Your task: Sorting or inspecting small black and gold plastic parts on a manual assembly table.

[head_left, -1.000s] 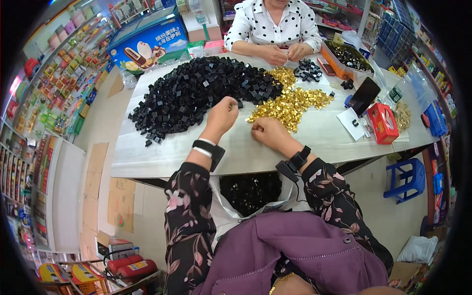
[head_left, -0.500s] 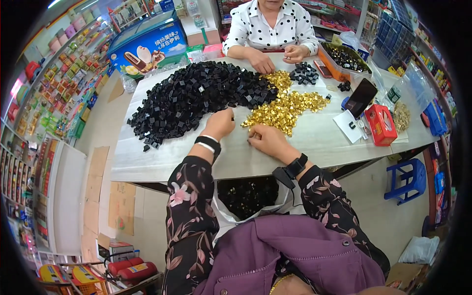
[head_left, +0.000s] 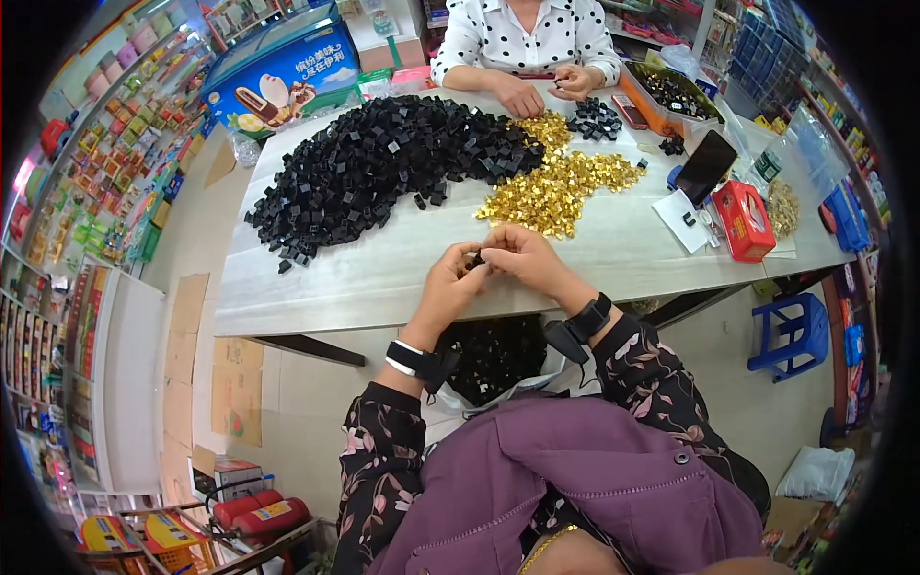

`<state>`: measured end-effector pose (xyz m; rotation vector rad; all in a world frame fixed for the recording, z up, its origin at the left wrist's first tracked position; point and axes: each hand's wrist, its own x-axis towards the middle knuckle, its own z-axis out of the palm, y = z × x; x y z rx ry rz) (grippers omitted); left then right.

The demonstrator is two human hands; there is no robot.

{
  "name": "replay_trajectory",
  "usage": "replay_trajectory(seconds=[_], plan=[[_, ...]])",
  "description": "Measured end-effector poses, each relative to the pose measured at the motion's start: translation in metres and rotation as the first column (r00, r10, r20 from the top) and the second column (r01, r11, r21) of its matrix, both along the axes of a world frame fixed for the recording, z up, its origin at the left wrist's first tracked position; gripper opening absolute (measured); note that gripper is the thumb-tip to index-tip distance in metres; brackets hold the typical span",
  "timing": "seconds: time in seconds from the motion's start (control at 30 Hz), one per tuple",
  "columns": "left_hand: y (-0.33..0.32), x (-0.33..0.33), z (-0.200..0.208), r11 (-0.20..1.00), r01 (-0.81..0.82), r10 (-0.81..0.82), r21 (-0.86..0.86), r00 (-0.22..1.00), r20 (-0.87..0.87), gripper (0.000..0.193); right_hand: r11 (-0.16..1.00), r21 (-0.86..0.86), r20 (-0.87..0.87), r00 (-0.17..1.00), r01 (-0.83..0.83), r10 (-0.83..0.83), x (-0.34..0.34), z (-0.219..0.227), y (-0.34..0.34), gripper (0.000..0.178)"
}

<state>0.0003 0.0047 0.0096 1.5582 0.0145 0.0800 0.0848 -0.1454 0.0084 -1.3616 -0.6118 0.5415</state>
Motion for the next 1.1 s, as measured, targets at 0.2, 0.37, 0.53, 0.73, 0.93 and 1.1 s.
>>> replay_trajectory(seconds=[0.2, 0.37, 0.53, 0.73, 0.93, 1.1], plan=[[-0.002, -0.003, -0.012, 0.995, -0.077, 0.071, 0.069, 0.994, 0.080, 0.025, 0.997, -0.067, -0.129, 0.991, -0.040, 0.031, -0.003, 0.013, -0.013, 0.014], [-0.005, -0.004, -0.014, 0.989, -0.105, 0.091, 0.105, 0.987, 0.131, 0.023, 0.991, -0.118, -0.172, 0.985, -0.054, 0.033, -0.002, 0.012, -0.016, 0.015], [-0.006, -0.007, -0.012, 0.980, -0.117, 0.089, 0.163, 0.981, 0.172, 0.022, 0.980, -0.187, -0.156, 0.987, -0.066, 0.037, -0.004, 0.016, -0.017, 0.012], [-0.005, -0.005, -0.018, 0.947, -0.140, 0.078, 0.288, 0.973, 0.217, 0.023, 0.946, -0.306, -0.163, 0.985, -0.106, 0.058, -0.002, 0.017, -0.021, 0.012], [0.002, -0.002, -0.025, 0.950, -0.152, 0.068, 0.273, 0.953, 0.296, 0.024, 0.924, -0.333, -0.229, 0.967, -0.185, 0.111, 0.005, 0.028, -0.010, 0.016], [0.001, 0.001, -0.015, 0.977, -0.167, 0.191, -0.133, 0.962, 0.197, 0.023, 0.941, -0.301, -0.158, 0.981, -0.157, 0.113, 0.017, 0.034, 0.004, 0.021]])
